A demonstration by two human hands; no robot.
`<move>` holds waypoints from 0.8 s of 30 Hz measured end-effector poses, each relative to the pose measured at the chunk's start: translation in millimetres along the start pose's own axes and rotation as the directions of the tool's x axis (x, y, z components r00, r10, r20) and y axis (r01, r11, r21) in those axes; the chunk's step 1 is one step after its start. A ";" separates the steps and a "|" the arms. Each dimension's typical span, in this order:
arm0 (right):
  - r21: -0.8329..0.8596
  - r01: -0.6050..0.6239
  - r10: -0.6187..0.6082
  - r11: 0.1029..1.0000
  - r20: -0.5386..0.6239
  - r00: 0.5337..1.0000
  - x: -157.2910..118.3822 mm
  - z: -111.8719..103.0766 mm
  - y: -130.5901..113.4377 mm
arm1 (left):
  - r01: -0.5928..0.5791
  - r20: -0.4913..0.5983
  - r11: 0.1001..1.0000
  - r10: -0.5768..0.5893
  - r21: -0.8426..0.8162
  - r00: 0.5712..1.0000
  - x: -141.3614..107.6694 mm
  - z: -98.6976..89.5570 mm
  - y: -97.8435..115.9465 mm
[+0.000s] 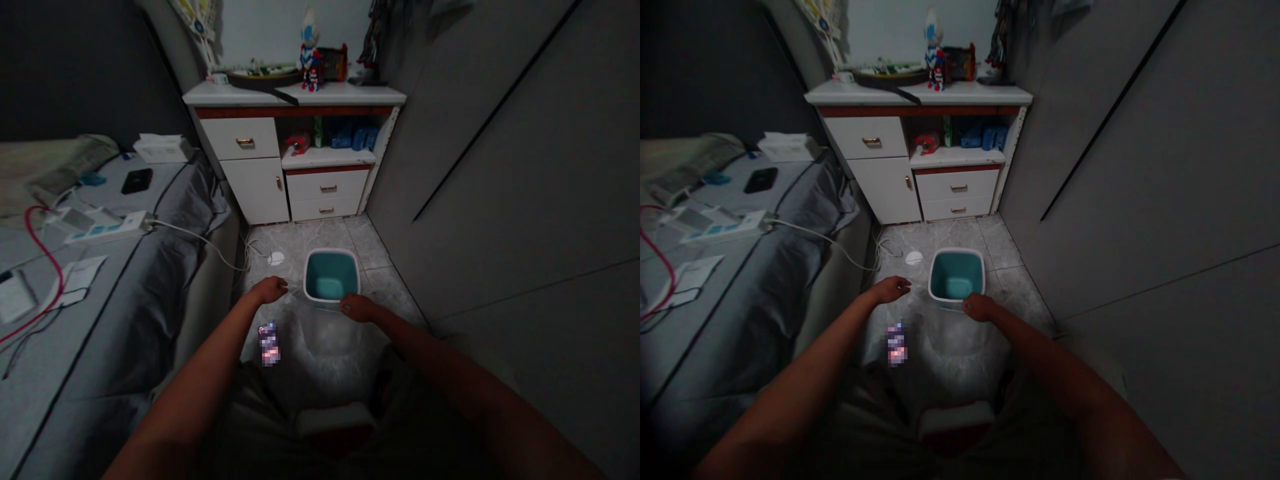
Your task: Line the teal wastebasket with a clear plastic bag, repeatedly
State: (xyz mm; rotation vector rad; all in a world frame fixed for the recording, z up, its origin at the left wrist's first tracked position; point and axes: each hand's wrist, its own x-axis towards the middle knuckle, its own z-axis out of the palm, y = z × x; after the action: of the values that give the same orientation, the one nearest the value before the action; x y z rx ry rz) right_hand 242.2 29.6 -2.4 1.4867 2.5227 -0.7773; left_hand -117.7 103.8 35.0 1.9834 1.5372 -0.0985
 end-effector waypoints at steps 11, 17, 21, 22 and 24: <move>0.527 -0.015 0.006 0.850 0.018 1.000 10.0 -157.8 18.3 | -0.086 -0.131 0.991 0.073 -0.099 0.989 -1.5 -7.4 10.9; 0.657 -0.015 0.210 0.754 -0.219 0.953 62.0 -238.7 27.5 | -0.098 -0.157 0.986 0.077 -0.132 0.985 -2.2 -10.9 15.1; 0.699 -0.032 0.374 0.715 -0.342 0.862 92.0 -253.1 32.7 | -0.137 -0.197 0.979 0.106 -0.149 0.975 -1.6 -8.6 13.0; 0.693 -0.046 0.399 0.720 -0.358 0.844 97.4 -252.9 35.0 | -0.147 -0.199 0.980 0.118 -0.138 0.973 -1.3 -7.7 11.9; 0.655 -0.057 0.411 0.753 -0.401 0.819 106.0 -250.3 41.1 | -0.158 -0.189 0.982 0.135 -0.108 0.973 -0.8 -6.2 9.4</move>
State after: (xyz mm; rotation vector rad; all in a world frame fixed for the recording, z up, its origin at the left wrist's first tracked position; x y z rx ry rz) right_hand 262.0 249.2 161.8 2.5012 2.4126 -1.4192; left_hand -111.4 105.1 44.3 2.0456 1.4628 0.2380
